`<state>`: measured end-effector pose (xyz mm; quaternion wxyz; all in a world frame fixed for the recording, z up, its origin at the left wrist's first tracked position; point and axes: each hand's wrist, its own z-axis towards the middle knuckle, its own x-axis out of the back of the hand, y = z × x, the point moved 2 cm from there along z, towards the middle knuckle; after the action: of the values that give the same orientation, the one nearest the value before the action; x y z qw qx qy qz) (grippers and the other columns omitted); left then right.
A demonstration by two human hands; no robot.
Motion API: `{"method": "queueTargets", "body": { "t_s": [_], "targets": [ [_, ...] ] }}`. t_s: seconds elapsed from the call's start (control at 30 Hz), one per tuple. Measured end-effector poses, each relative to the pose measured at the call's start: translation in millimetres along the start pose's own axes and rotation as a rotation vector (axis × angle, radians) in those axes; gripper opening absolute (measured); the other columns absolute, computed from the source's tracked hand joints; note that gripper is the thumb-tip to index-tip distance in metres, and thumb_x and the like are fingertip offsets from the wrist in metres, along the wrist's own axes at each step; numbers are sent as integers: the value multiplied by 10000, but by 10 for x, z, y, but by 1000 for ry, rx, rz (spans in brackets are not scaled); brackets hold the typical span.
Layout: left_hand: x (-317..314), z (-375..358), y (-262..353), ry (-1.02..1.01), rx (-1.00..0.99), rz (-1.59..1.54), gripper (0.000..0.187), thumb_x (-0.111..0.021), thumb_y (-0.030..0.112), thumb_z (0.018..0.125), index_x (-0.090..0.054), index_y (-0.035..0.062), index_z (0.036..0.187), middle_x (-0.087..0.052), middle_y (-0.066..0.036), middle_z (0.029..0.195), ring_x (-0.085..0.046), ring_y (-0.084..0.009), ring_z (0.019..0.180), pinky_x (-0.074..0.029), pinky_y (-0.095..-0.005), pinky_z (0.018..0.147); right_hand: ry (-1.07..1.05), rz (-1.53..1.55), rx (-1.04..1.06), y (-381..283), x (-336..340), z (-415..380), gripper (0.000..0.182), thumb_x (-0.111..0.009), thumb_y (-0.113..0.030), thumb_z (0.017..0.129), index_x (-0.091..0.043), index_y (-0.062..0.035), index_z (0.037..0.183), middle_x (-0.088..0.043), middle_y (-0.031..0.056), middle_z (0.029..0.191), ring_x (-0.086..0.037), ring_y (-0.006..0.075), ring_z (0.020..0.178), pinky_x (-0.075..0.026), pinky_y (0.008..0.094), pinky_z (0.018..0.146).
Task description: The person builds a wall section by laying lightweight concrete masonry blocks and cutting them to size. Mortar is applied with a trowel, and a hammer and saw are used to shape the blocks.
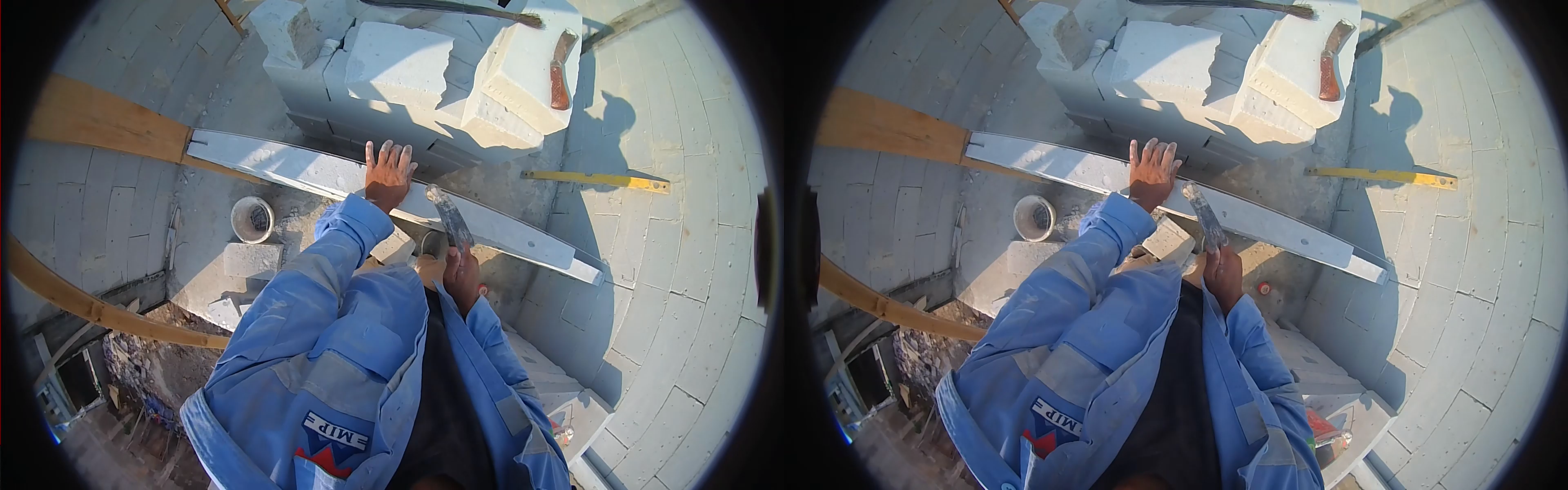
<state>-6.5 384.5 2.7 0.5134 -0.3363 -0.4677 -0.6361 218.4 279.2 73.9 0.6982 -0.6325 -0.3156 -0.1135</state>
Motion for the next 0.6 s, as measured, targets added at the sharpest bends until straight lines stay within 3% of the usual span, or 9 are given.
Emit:
{"method": "queueTargets", "body": {
  "t_s": [0.07,0.27,0.33,0.4,0.47,0.53,0.6],
  "targets": [
    [-27,-52,12,-14,40,-4,422,-523,320,987,-516,99,1346,-556,-92,1278,-431,-299,1314,-180,-612,1158,-138,-233,-265,170,-166,76,460,-397,-428,1048,-528,-11,905,-611,277,727,-593,517,697,-433,560,599],
    [-42,-10,-6,-26,103,-28,422,-515,312,987,-515,111,1358,-555,-92,1283,-424,-295,1324,-173,-612,1162,-97,-165,-253,39,-80,39,475,-392,-437,1049,-530,-9,894,-609,288,731,-599,518,732,-434,556,607],
    [-43,-34,-14,-97,104,-37,440,-411,343,1035,-475,101,1398,-532,-117,1326,-384,-309,1362,-128,-625,1169,-67,-102,-238,-157,54,8,473,-394,-434,1049,-530,-8,893,-609,287,731,-600,514,729,-435,550,601],
    [-62,-55,-7,-101,103,-41,441,-406,344,1037,-475,102,1399,-527,-119,1334,-378,-311,1367,-126,-625,1170,-37,-39,-217,-209,105,-46,472,-396,-431,1050,-529,-7,891,-610,287,732,-601,511,726,-436,544,594],
    [-84,-27,-20,-95,106,-37,441,-400,345,1040,-474,102,1400,-523,-122,1342,-371,-313,1372,-124,-626,1171,43,28,-83,-217,109,-65,465,-399,-420,1052,-526,-6,884,-611,277,726,-601,503,711,-437,529,579],
    [-101,-35,-18,-41,106,-7,430,-505,334,993,-510,115,1362,-541,-84,1291,-410,-296,1332,-175,-619,1159,3,-65,-146,-129,-8,36,475,-394,-428,1052,-532,-3,891,-613,279,732,-601,504,711,-438,533,591],
    [-51,-39,-14,-91,113,-33,439,-460,346,1014,-494,106,1380,-523,-109,1326,-385,-308,1354,-148,-624,1165,-31,-163,-210,10,-102,108,485,-389,-436,1052,-537,-1,898,-614,280,737,-600,504,711,-440,536,603]
  ]
}}
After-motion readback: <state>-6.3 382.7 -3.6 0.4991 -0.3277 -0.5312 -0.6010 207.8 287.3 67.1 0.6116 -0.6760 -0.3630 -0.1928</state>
